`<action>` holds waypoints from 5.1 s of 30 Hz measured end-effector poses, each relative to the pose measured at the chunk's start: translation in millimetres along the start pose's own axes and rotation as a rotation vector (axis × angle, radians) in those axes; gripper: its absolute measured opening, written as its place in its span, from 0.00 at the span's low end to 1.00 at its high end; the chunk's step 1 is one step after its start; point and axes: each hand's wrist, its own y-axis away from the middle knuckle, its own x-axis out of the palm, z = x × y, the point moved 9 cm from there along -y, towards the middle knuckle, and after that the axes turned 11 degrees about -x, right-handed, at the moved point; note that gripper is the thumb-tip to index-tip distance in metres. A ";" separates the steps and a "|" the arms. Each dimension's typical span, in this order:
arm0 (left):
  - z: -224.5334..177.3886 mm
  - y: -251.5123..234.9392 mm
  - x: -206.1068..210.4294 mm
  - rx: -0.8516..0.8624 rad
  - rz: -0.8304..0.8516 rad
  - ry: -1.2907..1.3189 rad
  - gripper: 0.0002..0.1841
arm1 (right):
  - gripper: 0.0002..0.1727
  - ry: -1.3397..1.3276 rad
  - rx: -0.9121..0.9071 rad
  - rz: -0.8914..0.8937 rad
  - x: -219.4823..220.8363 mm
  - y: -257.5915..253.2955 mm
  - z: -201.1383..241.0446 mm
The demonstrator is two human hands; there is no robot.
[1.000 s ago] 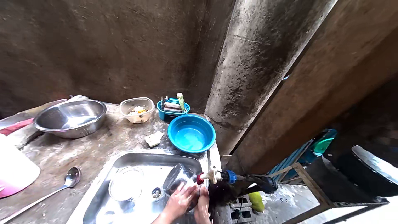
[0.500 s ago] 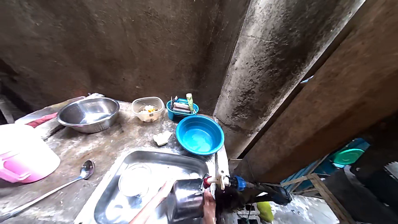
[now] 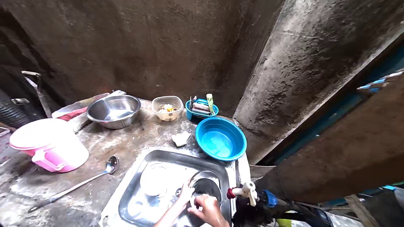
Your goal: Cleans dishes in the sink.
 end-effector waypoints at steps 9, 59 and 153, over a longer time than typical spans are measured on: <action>4.4 21.6 -56.4 0.154 -0.189 -0.202 0.51 | 0.38 0.050 0.278 0.023 -24.1 -238.6 -54.8; -8.0 31.8 35.7 0.075 0.547 -0.745 0.21 | 0.14 -0.015 0.025 -0.808 -22.8 18.1 -26.5; 23.5 100.0 133.5 0.254 0.321 -1.191 0.39 | 0.15 -0.748 0.616 -0.494 -17.2 31.6 -114.1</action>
